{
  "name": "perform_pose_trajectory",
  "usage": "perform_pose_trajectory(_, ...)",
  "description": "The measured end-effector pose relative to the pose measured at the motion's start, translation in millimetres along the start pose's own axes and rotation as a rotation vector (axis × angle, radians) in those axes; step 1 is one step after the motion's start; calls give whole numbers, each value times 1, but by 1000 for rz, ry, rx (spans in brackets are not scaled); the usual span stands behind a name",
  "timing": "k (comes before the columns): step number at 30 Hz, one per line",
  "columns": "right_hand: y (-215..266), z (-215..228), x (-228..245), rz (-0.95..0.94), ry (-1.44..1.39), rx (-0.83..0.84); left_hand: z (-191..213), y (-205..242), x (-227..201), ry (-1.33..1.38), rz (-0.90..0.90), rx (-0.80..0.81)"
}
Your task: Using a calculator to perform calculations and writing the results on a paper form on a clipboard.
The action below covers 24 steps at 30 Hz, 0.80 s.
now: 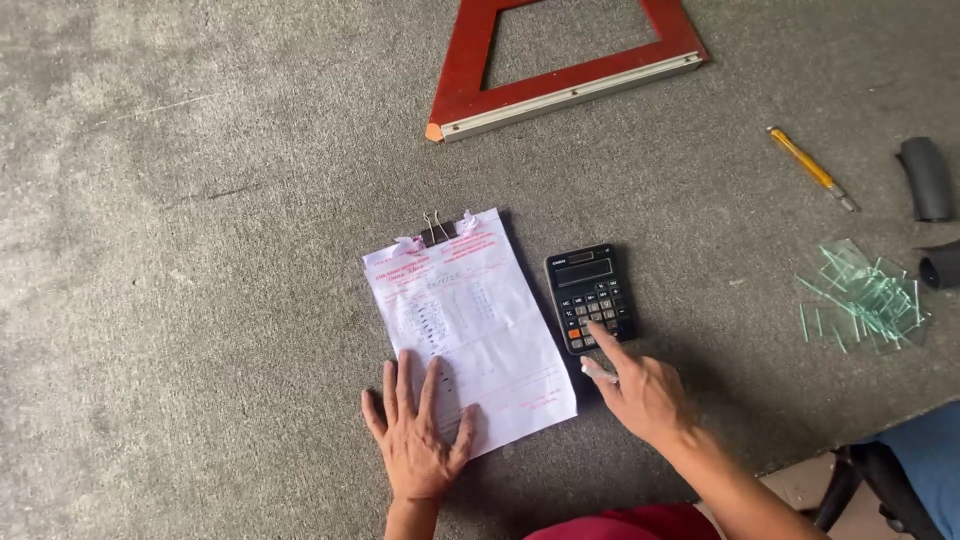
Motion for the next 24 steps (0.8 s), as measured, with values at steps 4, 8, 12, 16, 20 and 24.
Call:
perform_pose_trajectory(4, -3, -1, 8, -15, 19, 84, -1, 2, 0, -9, -4, -1)
perform_pose_trajectory(8, 6, -5, 5, 44, 6, 26, 5, 1, -3, -1, -5, -8)
perform_pose_trajectory(12, 13, -21, 3, 83, 53, 38, 7, 0, -3, 17, -3, -4)
perform_pose_trajectory(16, 9, -17, 3, 53, 44, 54, 13, -1, -3, 40, -10, -15)
perform_pose_trajectory(20, 0, 1, -14, -20, 1, -18, 15, -1, -2, 46, -11, -34)
perform_pose_trajectory(24, -10, 18, -35, -91, 50, -146, 11, 1, -4, 61, 10, -39)
Point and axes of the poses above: each hand's wrist, its own y-axis away from the middle knuckle, its own z-axis out of the back of the hand, x = y × z, the point moved 5 cm from there along -y, towards the middle knuckle, and after that the axes turned 7 degrees about x, right-handed, at the moved point
